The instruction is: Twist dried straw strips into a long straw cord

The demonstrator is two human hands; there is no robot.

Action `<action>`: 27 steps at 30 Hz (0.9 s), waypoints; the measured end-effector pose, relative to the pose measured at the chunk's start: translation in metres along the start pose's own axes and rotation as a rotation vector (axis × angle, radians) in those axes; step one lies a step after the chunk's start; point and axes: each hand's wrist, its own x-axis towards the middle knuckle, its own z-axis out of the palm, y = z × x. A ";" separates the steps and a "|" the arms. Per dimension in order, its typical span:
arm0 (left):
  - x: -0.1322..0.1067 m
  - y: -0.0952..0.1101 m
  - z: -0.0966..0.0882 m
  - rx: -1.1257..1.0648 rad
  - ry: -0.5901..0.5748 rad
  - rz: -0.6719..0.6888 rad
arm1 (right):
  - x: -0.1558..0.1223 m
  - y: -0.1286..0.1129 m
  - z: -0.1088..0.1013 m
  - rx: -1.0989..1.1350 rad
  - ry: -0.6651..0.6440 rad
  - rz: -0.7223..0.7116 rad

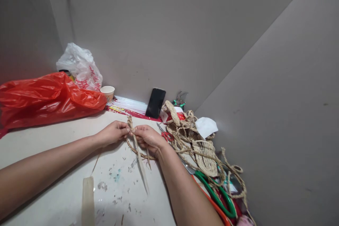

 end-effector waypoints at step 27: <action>0.002 0.003 0.004 0.010 0.061 -0.250 | -0.014 -0.007 0.013 -0.782 0.359 -0.166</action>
